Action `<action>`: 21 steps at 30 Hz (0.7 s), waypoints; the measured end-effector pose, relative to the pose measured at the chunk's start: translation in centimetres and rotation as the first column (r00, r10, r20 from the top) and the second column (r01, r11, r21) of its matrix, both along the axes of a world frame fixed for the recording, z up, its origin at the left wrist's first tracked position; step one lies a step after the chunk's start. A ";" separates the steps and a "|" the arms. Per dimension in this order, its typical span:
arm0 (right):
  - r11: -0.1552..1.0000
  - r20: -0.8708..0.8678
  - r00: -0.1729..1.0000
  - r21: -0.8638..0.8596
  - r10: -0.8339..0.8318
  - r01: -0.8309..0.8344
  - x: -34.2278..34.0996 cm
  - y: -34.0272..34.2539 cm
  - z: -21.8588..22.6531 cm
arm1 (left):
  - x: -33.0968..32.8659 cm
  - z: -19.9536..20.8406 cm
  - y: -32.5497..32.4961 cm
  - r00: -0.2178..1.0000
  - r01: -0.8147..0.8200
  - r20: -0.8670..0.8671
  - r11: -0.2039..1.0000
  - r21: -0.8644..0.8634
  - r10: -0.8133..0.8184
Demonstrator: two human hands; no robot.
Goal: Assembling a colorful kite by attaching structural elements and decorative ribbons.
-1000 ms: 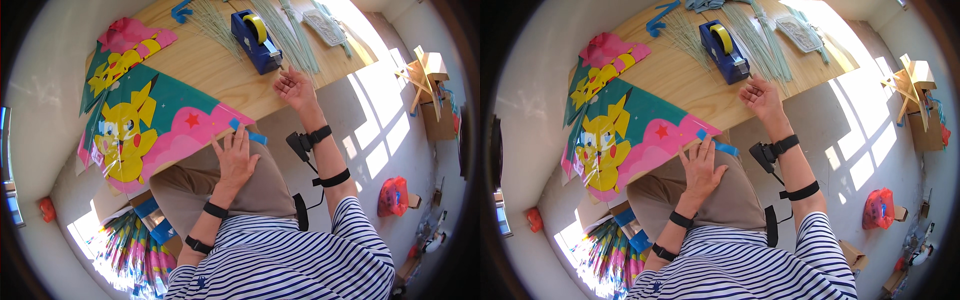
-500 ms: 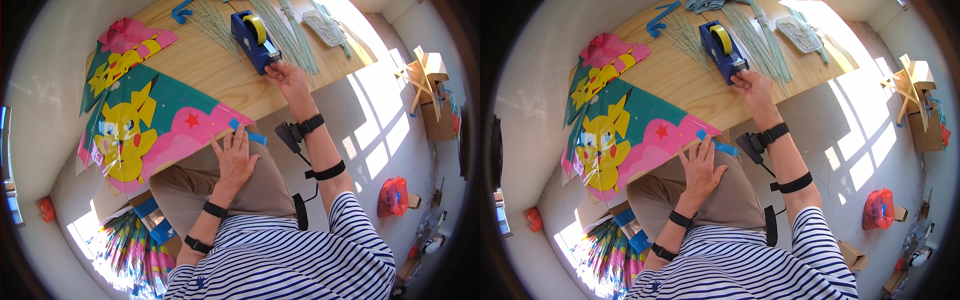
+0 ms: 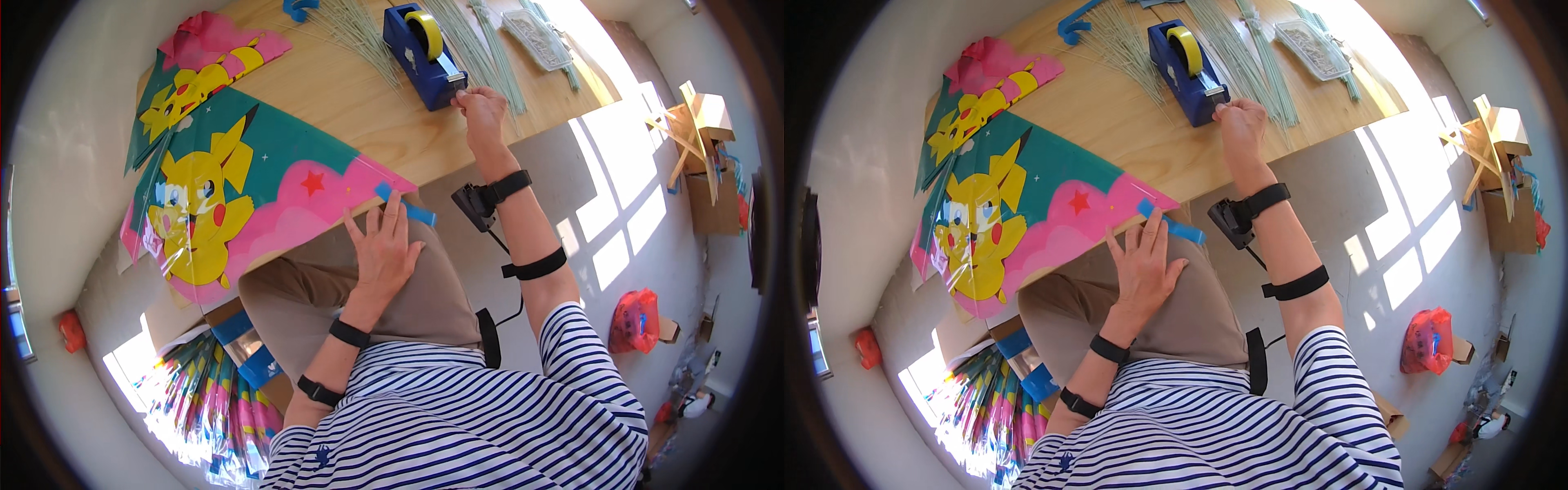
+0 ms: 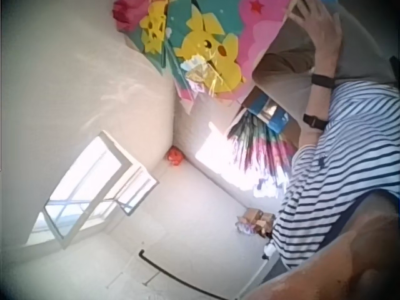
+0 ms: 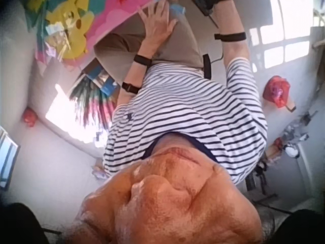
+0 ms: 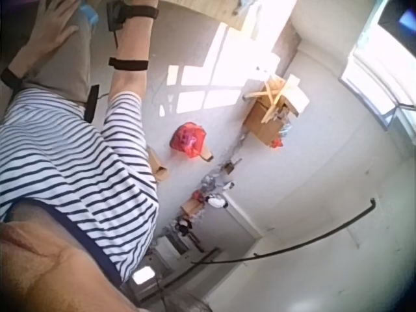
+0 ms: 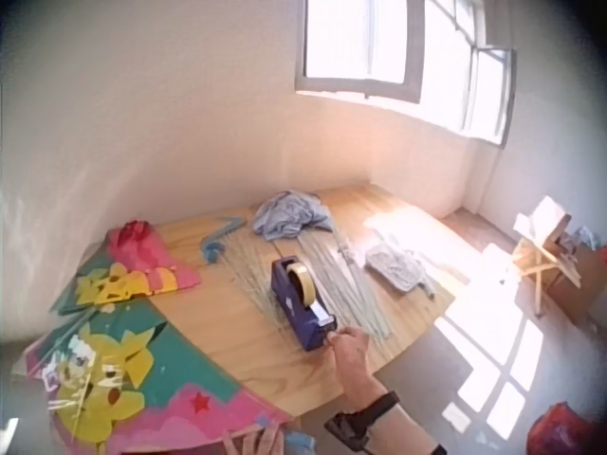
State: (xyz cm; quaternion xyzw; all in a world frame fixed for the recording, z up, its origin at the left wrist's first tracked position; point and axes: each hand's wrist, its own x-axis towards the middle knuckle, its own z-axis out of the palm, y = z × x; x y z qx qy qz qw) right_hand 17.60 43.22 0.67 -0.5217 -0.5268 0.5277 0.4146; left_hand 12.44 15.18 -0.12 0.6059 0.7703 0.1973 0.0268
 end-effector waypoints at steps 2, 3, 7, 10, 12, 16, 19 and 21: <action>0.996 0.310 0.951 0.077 0.010 -0.035 0.1 0.1 0.3 | -0.1 -0.2 0.0 1.000 -0.012 -0.002 1.000 -0.005 0.012; 0.990 0.383 0.924 0.137 -0.011 -0.045 1.1 -0.2 -0.6 | -0.1 -0.3 0.0 1.000 -0.012 0.000 1.000 -0.006 0.012; 0.870 0.459 0.859 0.303 0.226 -0.390 2.0 -1.8 -0.2 | 0.1 -0.6 -0.3 1.000 -0.008 0.024 1.000 -0.020 0.008; 0.469 0.684 0.578 0.372 0.444 -0.801 0.1 -3.8 4.2 | -0.1 -0.6 -0.2 1.000 -0.006 0.008 1.000 -0.006 0.006; 0.054 0.896 0.328 0.327 0.298 -0.943 -1.5 -5.2 5.2 | -0.1 -0.7 -0.3 1.000 -0.007 0.008 1.000 -0.011 0.007; -0.294 0.965 0.128 0.194 0.227 -0.936 -5.1 -8.0 5.9 | 0.1 -0.9 -0.3 1.000 -0.012 0.005 1.000 0.017 0.011; -0.451 0.981 0.094 0.161 0.168 -0.878 -7.1 -8.9 5.3 | 0.1 -1.1 -0.2 1.000 -0.010 0.017 1.000 0.021 0.010; -0.498 0.994 0.033 0.080 0.102 -0.864 -7.9 -9.6 5.3 | 0.1 -1.2 -0.3 1.000 -0.011 0.015 1.000 0.020 0.010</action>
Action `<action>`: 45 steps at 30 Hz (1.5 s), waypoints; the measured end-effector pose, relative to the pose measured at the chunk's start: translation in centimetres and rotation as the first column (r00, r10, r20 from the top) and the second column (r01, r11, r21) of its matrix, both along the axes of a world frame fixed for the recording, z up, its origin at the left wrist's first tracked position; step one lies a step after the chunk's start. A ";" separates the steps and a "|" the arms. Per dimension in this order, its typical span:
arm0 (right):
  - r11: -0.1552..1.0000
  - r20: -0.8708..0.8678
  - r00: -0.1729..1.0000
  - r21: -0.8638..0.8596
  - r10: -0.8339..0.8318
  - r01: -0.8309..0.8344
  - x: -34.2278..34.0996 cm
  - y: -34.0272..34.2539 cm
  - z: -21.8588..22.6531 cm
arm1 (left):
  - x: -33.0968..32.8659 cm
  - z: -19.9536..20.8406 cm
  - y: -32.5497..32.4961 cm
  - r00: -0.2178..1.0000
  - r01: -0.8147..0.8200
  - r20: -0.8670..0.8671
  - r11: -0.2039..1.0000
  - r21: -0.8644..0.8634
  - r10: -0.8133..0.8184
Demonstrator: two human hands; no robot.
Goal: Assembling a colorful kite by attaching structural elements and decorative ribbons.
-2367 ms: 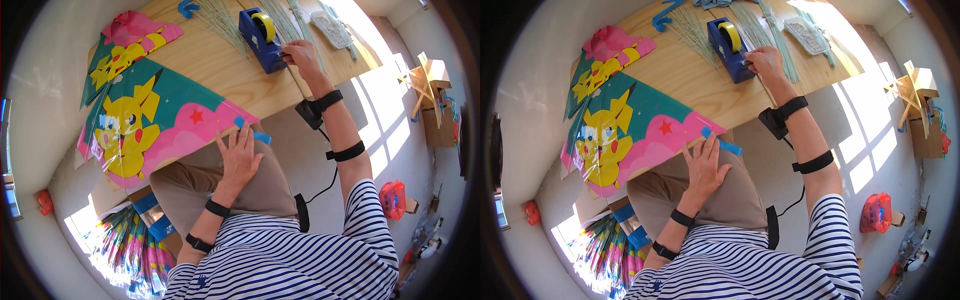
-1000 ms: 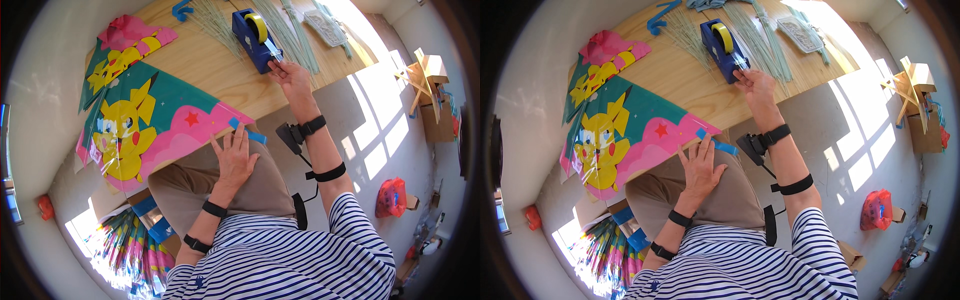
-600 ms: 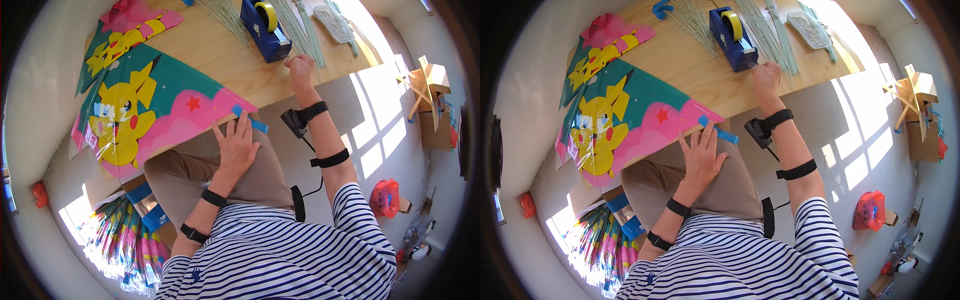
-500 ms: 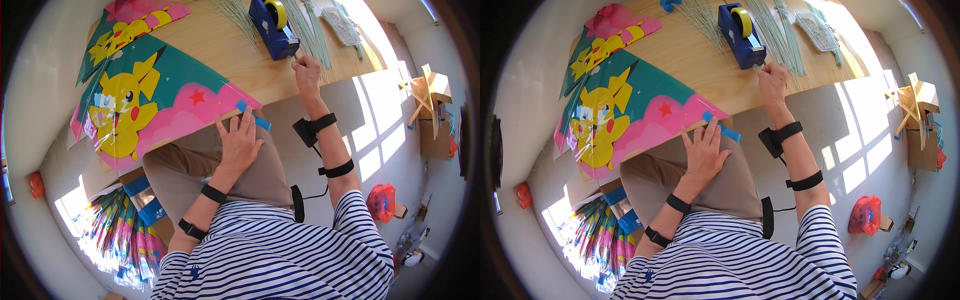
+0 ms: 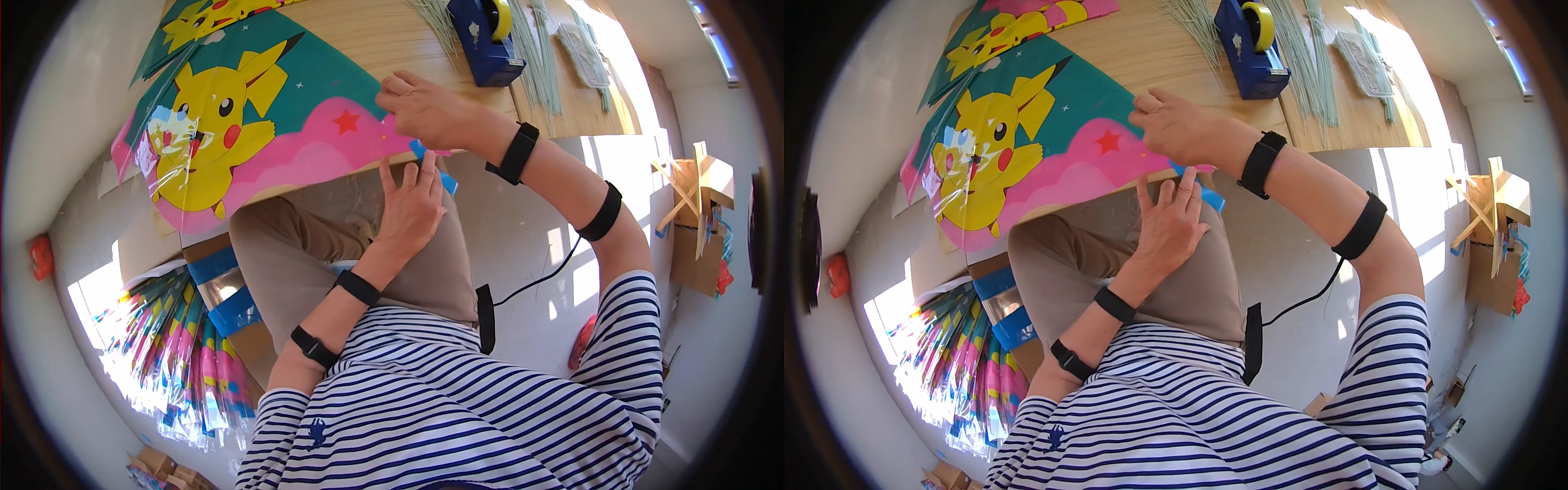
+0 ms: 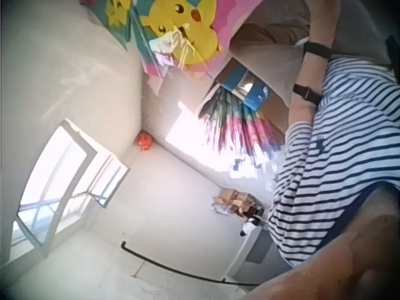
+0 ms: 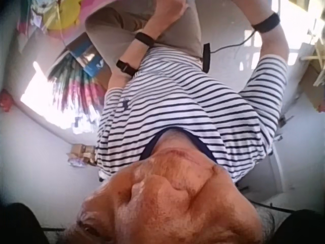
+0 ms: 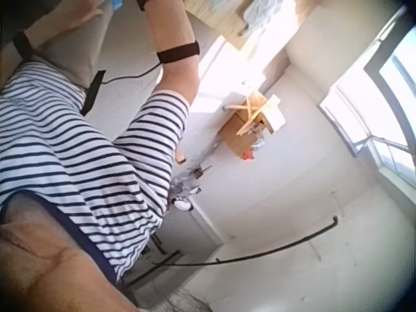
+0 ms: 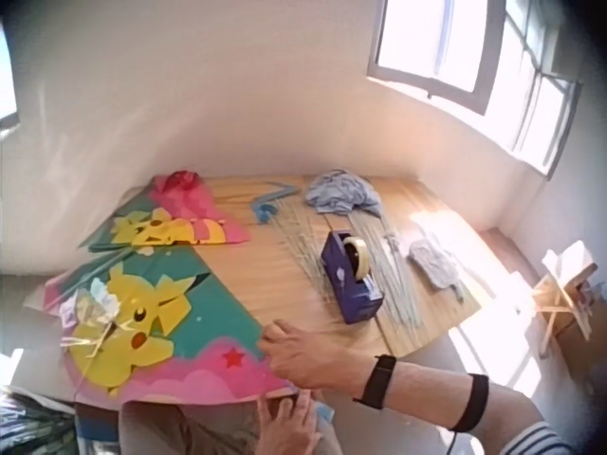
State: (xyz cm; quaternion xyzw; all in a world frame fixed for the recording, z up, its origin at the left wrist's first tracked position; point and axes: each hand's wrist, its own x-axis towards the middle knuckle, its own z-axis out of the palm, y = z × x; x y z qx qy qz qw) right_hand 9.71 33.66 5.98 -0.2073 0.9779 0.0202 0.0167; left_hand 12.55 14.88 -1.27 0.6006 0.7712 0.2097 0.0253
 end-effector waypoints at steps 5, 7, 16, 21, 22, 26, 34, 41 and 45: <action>0.997 0.000 0.997 -0.030 0.075 -0.075 -0.9 -0.3 -0.9 | -0.1 0.0 -0.1 1.000 -0.012 -0.025 1.000 0.017 0.013; 0.997 0.013 0.997 -0.020 0.076 -0.075 -0.9 -0.3 -1.2 | -0.1 0.1 -0.1 1.000 -0.009 -0.029 1.000 0.009 0.009; 0.998 0.070 0.996 0.011 0.053 -0.054 -1.4 -0.6 -1.3 | -0.1 -0.3 0.0 1.000 -0.006 -0.024 1.000 0.012 0.006; 0.999 0.095 0.995 0.007 0.042 -0.043 -1.5 -0.7 -1.5 | -0.2 -0.4 0.1 1.000 0.008 -0.025 1.000 0.000 -0.008; 0.999 0.089 0.995 0.003 0.046 -0.047 -1.4 -0.6 -1.6 | -0.2 -0.4 0.1 1.000 0.009 -0.027 1.000 0.000 -0.009; 0.998 0.079 0.995 -0.007 0.058 -0.058 -1.5 -0.5 -2.0 | -0.3 -0.2 0.2 1.000 0.010 -0.018 1.000 0.004 -0.010; 0.998 0.075 0.995 -0.006 0.060 -0.060 -1.6 -0.3 -2.8 | -1.0 0.5 0.2 0.999 0.027 0.033 1.000 0.006 -0.027; 0.989 0.061 0.998 0.144 -0.030 0.021 -2.2 -0.6 -3.1 | -1.1 0.5 0.2 0.999 0.035 0.019 0.999 -0.024 -0.034; 0.953 -0.022 0.982 0.240 -0.186 0.185 -3.0 -0.8 -2.2 | -1.1 0.8 0.2 0.999 0.044 0.028 0.999 -0.032 -0.043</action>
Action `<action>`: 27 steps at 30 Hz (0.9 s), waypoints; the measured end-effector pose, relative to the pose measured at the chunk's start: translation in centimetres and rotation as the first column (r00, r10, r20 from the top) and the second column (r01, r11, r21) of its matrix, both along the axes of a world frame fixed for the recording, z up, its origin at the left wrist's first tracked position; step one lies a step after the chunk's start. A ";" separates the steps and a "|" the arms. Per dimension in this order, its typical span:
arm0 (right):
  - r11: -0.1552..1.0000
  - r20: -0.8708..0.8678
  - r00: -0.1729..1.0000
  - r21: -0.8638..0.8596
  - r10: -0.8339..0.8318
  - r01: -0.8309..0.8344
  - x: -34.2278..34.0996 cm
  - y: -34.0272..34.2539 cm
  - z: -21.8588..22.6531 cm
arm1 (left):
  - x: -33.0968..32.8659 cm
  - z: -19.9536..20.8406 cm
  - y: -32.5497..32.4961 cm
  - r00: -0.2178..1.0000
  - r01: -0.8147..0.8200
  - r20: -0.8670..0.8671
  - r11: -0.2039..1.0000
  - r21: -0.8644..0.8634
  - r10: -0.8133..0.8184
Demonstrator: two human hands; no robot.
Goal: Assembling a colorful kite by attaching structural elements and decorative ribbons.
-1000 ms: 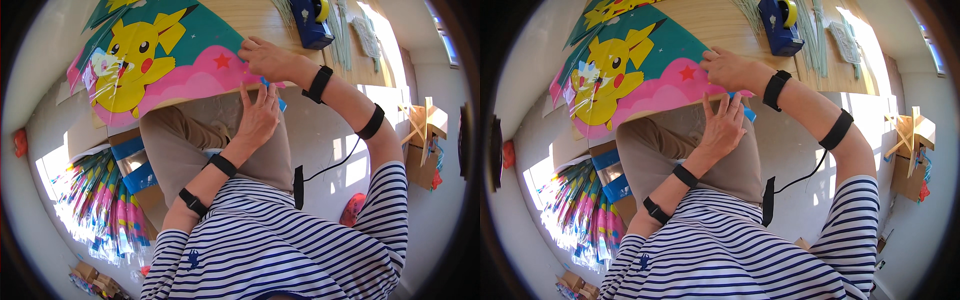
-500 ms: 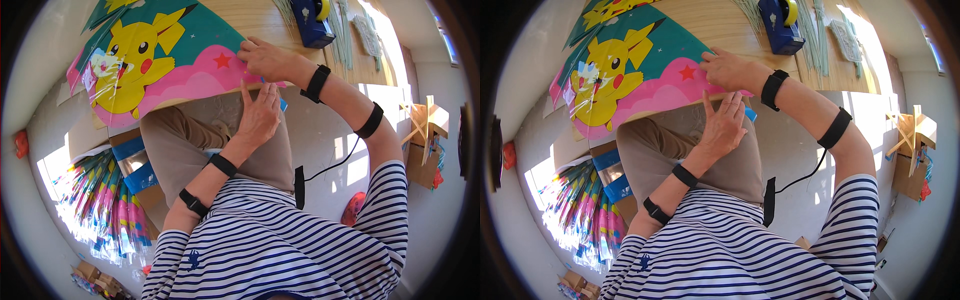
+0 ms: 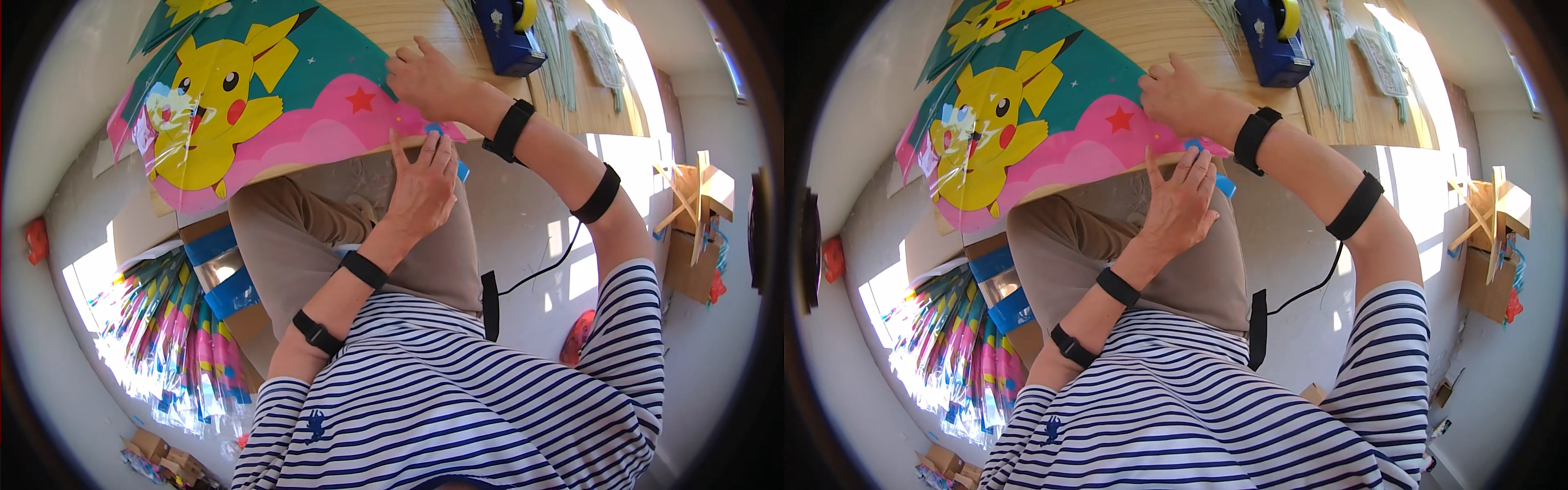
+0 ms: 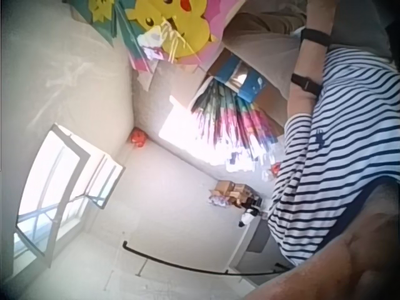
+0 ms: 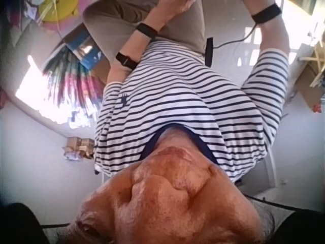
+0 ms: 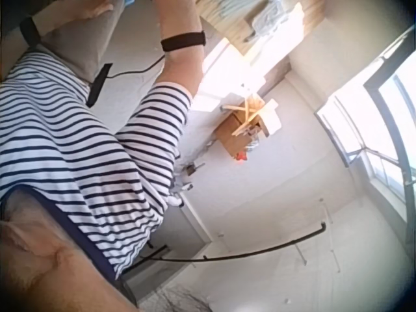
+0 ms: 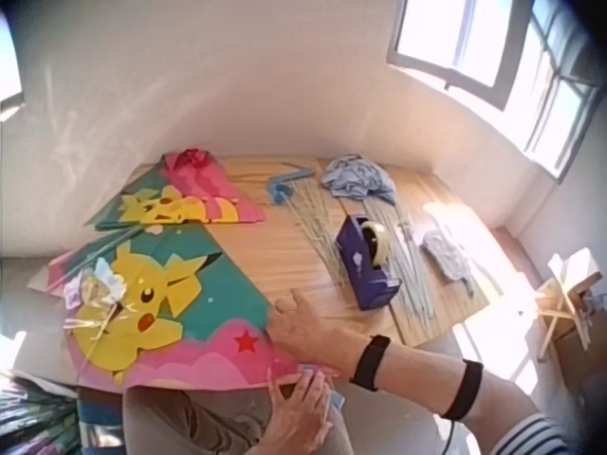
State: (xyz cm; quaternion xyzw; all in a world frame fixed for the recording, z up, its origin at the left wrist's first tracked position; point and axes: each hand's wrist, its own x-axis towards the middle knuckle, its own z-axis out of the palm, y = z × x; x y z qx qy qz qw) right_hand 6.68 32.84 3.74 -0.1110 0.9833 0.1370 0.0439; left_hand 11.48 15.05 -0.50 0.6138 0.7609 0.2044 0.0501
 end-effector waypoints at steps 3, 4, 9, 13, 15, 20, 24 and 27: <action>0.990 -0.213 0.973 -0.126 -0.084 0.058 -1.6 0.8 2.0 | -0.1 0.2 0.0 1.000 0.002 -0.006 1.000 0.011 -0.002; 0.975 -0.203 0.968 -0.194 -0.147 0.108 -1.4 0.9 2.2 | -0.1 0.3 -0.1 1.000 0.001 -0.008 1.000 0.003 -0.001; 0.764 0.029 0.878 -0.480 -0.477 0.431 3.4 1.5 0.6 | 0.0 0.3 0.0 1.000 0.004 -0.020 1.000 -0.012 -0.004; 0.471 0.250 0.700 -0.586 -0.669 0.660 5.8 0.4 -1.7 | 0.3 0.1 0.0 1.000 0.004 -0.023 1.000 -0.021 -0.005; 0.330 0.320 0.598 -0.601 -0.735 0.728 5.5 -0.2 -1.8 | 0.3 -0.1 0.1 0.999 -0.003 -0.033 0.999 -0.032 0.002; 0.291 0.202 0.568 -0.696 -0.798 0.656 5.3 1.0 -3.6 | 0.0 0.0 0.3 1.000 0.012 0.002 0.999 -0.030 -0.012; 0.321 0.118 0.526 -0.675 -0.842 0.664 5.9 -2.1 -4.0 | 0.3 -0.1 0.0 1.000 -0.006 0.008 1.000 -0.026 0.006; 0.229 0.282 0.498 -0.636 -0.820 0.737 5.4 -0.8 -3.6 | 0.2 0.5 -0.3 1.000 0.019 0.010 0.999 -0.033 -0.019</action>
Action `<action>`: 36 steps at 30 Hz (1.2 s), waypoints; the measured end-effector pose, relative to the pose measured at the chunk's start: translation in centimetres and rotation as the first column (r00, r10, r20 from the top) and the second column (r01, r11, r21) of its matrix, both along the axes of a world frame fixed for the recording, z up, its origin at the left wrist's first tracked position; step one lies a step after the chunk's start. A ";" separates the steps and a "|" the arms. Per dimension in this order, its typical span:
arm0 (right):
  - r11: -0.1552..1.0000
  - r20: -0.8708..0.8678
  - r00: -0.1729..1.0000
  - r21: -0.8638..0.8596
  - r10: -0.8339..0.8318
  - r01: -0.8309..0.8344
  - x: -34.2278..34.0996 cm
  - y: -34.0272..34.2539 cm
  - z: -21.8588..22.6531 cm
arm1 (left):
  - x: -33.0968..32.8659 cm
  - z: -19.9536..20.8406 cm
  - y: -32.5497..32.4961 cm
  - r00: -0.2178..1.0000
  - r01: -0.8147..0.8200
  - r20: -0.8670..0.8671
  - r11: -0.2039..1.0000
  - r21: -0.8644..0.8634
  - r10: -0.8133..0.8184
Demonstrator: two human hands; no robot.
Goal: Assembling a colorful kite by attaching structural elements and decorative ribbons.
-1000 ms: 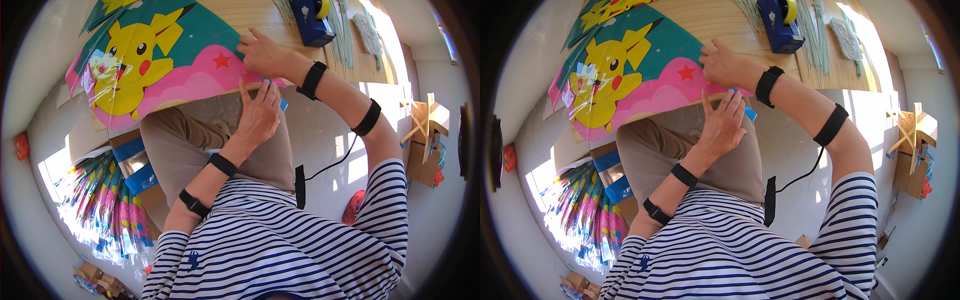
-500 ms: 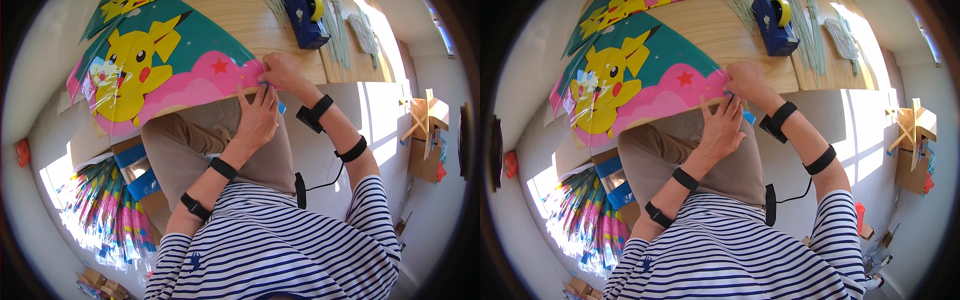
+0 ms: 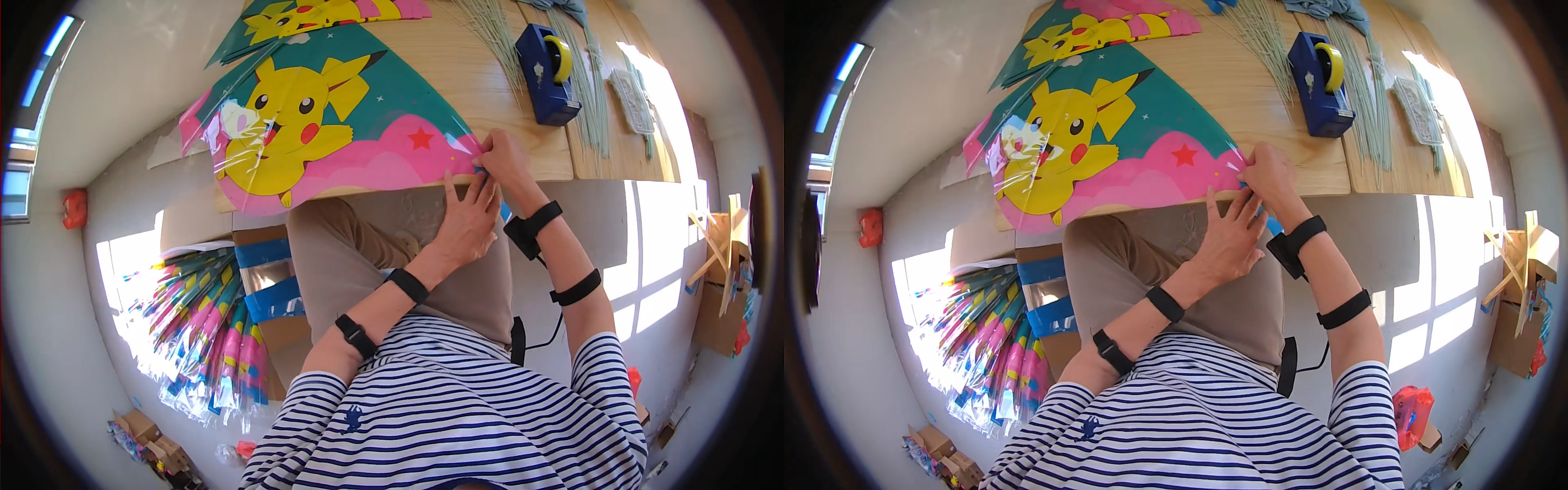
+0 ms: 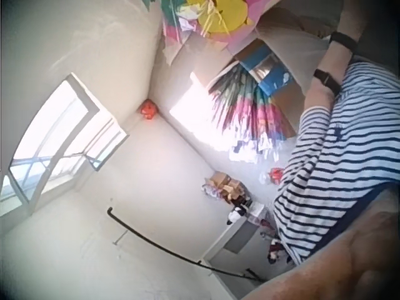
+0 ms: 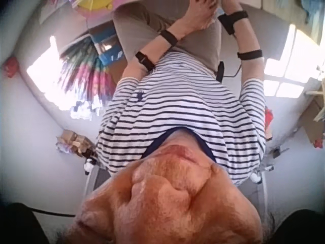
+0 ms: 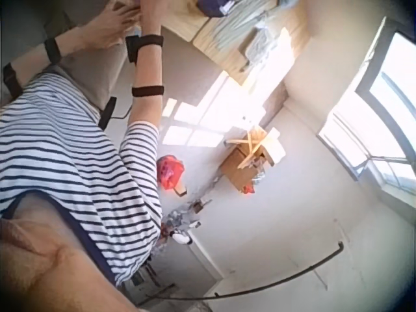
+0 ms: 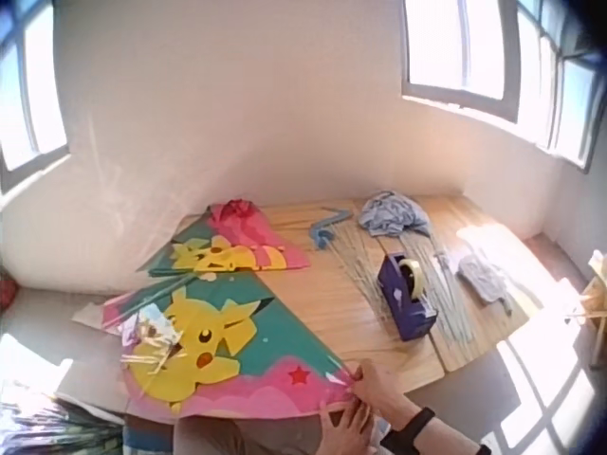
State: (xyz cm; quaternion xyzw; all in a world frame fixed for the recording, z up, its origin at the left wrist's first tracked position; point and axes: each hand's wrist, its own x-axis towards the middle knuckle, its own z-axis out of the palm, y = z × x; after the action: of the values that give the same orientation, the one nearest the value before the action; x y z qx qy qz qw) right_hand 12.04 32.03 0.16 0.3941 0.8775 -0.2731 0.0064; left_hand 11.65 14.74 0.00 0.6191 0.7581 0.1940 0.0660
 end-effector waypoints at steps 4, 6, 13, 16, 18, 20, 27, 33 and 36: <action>1.000 -0.021 1.000 0.013 0.014 -0.014 -0.2 0.7 -0.7 | -2.2 1.3 -2.3 0.994 0.079 0.072 0.993 0.087 -0.086; 0.989 -0.099 0.995 0.145 -0.002 0.016 0.5 1.7 -0.6 | -5.4 2.1 -4.6 0.999 -0.007 0.048 0.989 0.147 0.000; 0.764 -0.226 0.960 0.587 -0.164 0.268 5.5 10.8 10.4 | -19.3 0.7 -15.7 0.831 -0.545 -0.142 0.838 -0.014 0.538; 0.620 -0.241 0.952 0.722 -0.191 0.307 6.0 12.3 15.8 | -18.7 0.2 -14.8 0.847 -0.522 -0.163 0.848 -0.088 0.505; 0.536 -0.251 0.955 0.790 -0.158 0.297 5.3 11.6 18.2 | -16.8 -0.6 -12.2 0.876 -0.458 -0.199 0.887 -0.058 0.439; 0.519 -0.290 0.954 0.804 -0.082 0.289 3.4 8.5 19.7 | -14.3 -0.1 -7.9 0.838 -0.539 -0.162 0.836 -0.099 0.521; 0.696 -0.317 0.889 0.718 0.331 -0.003 -2.8 -6.0 16.1 | -11.7 0.4 3.5 0.838 -0.545 0.018 0.838 -0.016 0.545; 0.892 -0.225 0.887 0.312 0.403 -0.326 -2.1 -8.7 9.1 | -17.1 -3.2 -1.8 0.813 -0.490 -0.268 0.856 0.165 0.517; 0.846 -0.156 0.926 0.481 0.343 -0.232 -2.3 -6.8 5.6 | -18.4 -2.3 -4.9 0.845 -0.472 -0.183 0.862 0.185 0.502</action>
State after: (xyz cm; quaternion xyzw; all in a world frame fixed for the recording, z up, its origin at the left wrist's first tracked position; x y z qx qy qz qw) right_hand 9.69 25.24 5.73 0.2125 0.9605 -0.1013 -0.1487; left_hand -6.77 9.86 -2.33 0.4268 0.8784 0.1828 -0.1130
